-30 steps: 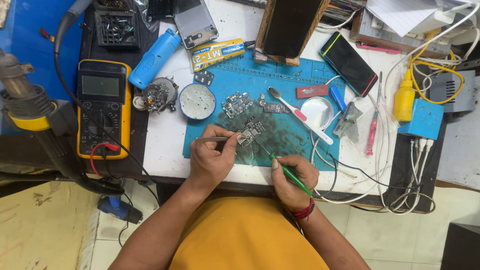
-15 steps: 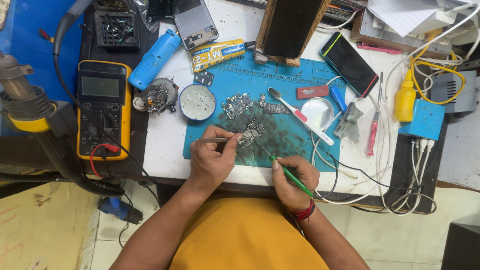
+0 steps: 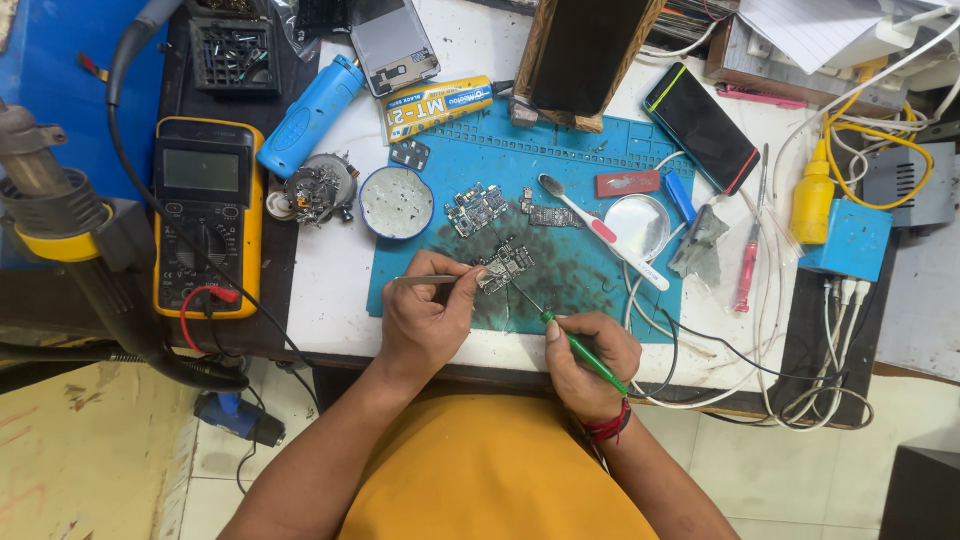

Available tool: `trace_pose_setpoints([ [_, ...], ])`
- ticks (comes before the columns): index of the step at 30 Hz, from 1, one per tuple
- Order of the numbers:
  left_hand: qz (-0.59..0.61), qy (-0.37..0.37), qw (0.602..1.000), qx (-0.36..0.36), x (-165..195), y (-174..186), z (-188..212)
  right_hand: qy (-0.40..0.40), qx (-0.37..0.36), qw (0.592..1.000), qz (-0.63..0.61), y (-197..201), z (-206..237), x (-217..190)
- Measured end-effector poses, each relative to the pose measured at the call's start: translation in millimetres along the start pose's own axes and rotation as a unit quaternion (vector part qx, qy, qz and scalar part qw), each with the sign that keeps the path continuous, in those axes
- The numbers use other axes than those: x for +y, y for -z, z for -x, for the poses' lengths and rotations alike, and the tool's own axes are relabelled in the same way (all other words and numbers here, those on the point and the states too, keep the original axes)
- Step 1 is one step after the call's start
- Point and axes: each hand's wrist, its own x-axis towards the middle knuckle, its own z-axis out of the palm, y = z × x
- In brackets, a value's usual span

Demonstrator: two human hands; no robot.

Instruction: The person uses a soldering iron and tweezers to work on a small circuit board. They repeatedly apply heat to specific points on the board while holding it steady with tweezers. The person adjusts the board's position and continues soldering different areas throughout the clip.

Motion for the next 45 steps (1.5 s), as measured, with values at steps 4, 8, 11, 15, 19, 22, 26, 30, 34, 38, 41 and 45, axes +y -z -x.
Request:
trace_pose_setpoints([
  [4, -0.002, 0.004, 1.000, 0.001, 0.0, -0.4, -0.1, -0.001, -0.002, 1.000, -0.002, 0.1, -0.1, 0.1],
  [8, -0.002, 0.006, 1.000, 0.000, 0.1, 0.2, 0.3, -0.001, -0.003, 1.000, -0.003, 0.1, -0.1, 0.8],
  [11, -0.006, -0.003, 1.000, 0.002, -0.5, -0.5, -0.5, -0.004, -0.004, 1.000, -0.002, 0.3, 0.3, 1.3],
  [15, -0.009, -0.009, 1.000, 0.005, -0.4, -0.6, -0.1, -0.004, -0.006, 1.000, -0.007, 0.8, 0.7, 0.9],
  [19, -0.005, -0.005, 1.000, 0.001, 0.1, -0.1, -0.1, -0.002, -0.002, 1.000, 0.000, 0.7, 0.0, 0.5],
  [22, -0.009, -0.004, 1.000, 0.001, 0.3, 0.0, -0.2, -0.001, -0.003, 1.000, -0.001, 0.1, -0.1, 0.3],
  [26, -0.005, -0.004, 1.000, 0.003, 0.2, -0.7, -0.2, -0.002, 0.000, 1.000, -0.001, 0.0, -0.7, 0.4],
  [30, -0.005, -0.012, 1.000, 0.003, -0.3, -0.8, 0.1, -0.007, 0.000, 1.000, 0.002, 0.1, -0.4, -0.5],
  [34, -0.006, -0.012, 1.000, 0.004, -0.7, -0.7, 0.0, -0.004, -0.004, 1.000, -0.001, 0.8, -1.1, -0.7],
  [38, -0.007, -0.008, 1.000, 0.001, -0.3, -0.1, -0.1, -0.004, -0.005, 1.000, -0.001, 1.1, -1.1, -1.0],
  [41, -0.001, -0.001, 1.000, -0.003, 0.2, -0.1, -0.3, -0.002, -0.005, 1.000, -0.002, 0.8, -1.4, -0.4],
  [45, -0.003, 0.000, 1.000, -0.001, 0.7, -0.7, -0.3, -0.003, 0.000, 1.000, -0.007, -0.7, -0.7, -0.6],
])
